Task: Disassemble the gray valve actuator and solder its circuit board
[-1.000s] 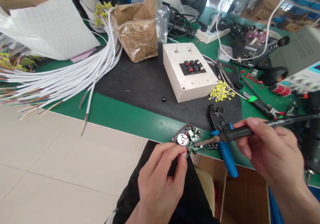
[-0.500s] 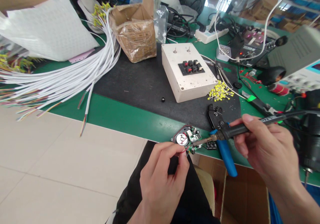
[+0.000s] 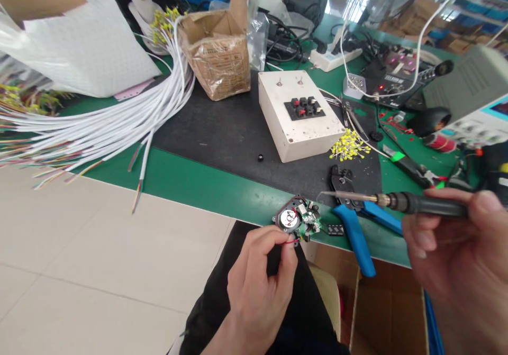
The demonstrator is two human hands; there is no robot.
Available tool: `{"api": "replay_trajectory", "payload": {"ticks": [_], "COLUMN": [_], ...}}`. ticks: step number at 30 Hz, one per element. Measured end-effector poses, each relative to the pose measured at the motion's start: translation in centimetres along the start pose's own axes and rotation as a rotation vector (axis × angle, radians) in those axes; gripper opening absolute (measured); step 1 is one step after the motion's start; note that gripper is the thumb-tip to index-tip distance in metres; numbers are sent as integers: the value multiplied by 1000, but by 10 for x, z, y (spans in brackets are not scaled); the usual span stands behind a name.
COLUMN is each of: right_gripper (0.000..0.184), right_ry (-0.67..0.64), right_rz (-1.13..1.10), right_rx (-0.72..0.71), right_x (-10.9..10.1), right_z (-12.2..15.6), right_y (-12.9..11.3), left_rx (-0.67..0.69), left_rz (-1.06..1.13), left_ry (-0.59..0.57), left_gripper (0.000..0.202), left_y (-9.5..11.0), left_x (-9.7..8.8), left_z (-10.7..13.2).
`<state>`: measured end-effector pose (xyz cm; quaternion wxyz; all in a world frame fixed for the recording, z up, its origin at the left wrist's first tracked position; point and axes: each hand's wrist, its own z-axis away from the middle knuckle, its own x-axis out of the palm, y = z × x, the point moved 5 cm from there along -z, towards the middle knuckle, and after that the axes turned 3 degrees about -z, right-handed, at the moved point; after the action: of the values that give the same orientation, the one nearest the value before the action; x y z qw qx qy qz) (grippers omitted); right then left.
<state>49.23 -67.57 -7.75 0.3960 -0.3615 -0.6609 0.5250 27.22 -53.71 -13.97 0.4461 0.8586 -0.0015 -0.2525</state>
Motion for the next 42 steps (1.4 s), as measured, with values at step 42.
{"api": "replay_trajectory", "payload": {"ticks": [42], "right_gripper": [57], "right_ry": [-485], "right_rz": [504], "right_rx": [-602], "right_x": [27], "right_z": [26], "right_y": [22], "left_rx": [47], "left_rz": [49], "left_ry": [-57], "left_gripper": [28], "left_y": [-5], "left_x": [-1], "left_z": [5]}}
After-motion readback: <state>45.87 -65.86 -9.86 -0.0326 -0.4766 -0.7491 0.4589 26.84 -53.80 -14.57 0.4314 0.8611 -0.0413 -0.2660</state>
